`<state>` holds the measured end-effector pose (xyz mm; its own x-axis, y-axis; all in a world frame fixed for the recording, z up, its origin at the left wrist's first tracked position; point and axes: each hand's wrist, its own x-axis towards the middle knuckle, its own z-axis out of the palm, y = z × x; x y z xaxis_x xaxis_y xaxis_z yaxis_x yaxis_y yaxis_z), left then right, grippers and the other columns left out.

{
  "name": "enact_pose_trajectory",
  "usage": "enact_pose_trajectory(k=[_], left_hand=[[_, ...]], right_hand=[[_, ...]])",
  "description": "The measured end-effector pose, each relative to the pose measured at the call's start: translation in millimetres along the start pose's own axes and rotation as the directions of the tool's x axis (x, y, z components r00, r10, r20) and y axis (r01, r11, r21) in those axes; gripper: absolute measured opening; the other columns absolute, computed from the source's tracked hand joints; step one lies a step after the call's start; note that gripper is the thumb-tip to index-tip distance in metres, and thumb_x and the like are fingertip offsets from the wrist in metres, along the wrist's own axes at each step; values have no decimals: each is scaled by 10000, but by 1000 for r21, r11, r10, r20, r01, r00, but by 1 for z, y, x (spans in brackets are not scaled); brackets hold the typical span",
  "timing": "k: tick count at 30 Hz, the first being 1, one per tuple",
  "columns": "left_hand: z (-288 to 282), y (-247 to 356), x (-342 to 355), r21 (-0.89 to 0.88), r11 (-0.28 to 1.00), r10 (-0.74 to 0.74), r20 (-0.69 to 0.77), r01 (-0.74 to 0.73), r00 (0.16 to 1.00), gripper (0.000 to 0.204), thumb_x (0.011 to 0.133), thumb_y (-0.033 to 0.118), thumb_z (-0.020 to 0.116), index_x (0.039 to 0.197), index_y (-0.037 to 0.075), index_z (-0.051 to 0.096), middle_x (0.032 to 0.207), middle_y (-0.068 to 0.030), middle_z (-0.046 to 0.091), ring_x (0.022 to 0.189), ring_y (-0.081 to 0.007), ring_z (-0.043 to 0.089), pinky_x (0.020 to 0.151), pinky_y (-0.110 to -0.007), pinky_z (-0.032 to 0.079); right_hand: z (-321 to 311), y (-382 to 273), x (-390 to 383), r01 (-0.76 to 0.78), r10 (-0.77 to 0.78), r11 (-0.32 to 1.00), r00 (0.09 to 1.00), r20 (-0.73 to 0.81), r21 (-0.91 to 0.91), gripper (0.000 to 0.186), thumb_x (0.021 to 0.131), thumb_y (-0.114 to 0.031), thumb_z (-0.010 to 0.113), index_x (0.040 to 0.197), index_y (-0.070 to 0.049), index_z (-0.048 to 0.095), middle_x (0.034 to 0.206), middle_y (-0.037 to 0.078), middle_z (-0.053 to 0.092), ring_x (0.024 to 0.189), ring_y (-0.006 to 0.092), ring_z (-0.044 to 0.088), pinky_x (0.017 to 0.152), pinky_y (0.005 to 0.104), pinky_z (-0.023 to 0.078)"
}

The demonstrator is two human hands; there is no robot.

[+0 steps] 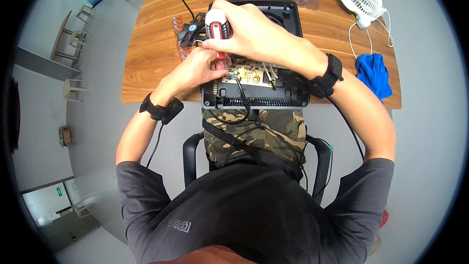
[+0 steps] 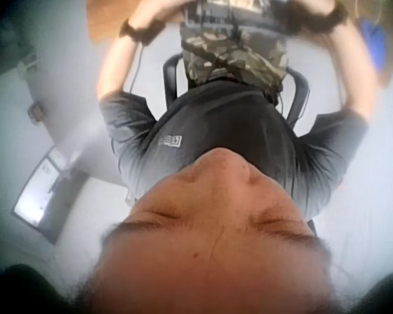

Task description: The person disassembles a small electronic device, removes a copper coil, and uses a screwdriver to adjust internal components. They then reassemble the device by placing the coil back and securing it.

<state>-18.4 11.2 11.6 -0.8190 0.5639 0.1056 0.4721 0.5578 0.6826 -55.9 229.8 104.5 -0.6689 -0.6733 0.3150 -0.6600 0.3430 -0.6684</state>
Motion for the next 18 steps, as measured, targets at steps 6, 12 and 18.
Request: enact_pose_trajectory(k=[6,12,18], left_hand=[[3,-13,-5,16,1000,-9,73,8,997,235,860,110,787,1037,-28,717,831,-184,742,782,-329,748,726,-410,589],[1,-14,-9,56,998,-20,79,16,997,221,858,101,762,1032,-29,723,832,-194,739,806,-344,748,746,-407,590],[-1,-12,-10,40,999,-10,73,7,997,225,853,52,708,1065,-21,718,815,-182,725,757,-354,722,720,-402,578]], right_hand=[[13,3,-1,31,-32,999,999,20,22,457,875,-300,854,1112,-17,585,855,171,691,767,297,705,678,374,544],[14,-1,2,54,-55,998,997,54,23,518,881,-353,827,1143,14,572,922,225,708,894,406,702,779,448,542],[13,-4,2,47,-49,999,997,55,23,465,883,-322,824,1086,14,576,923,223,702,901,417,694,777,455,539]])
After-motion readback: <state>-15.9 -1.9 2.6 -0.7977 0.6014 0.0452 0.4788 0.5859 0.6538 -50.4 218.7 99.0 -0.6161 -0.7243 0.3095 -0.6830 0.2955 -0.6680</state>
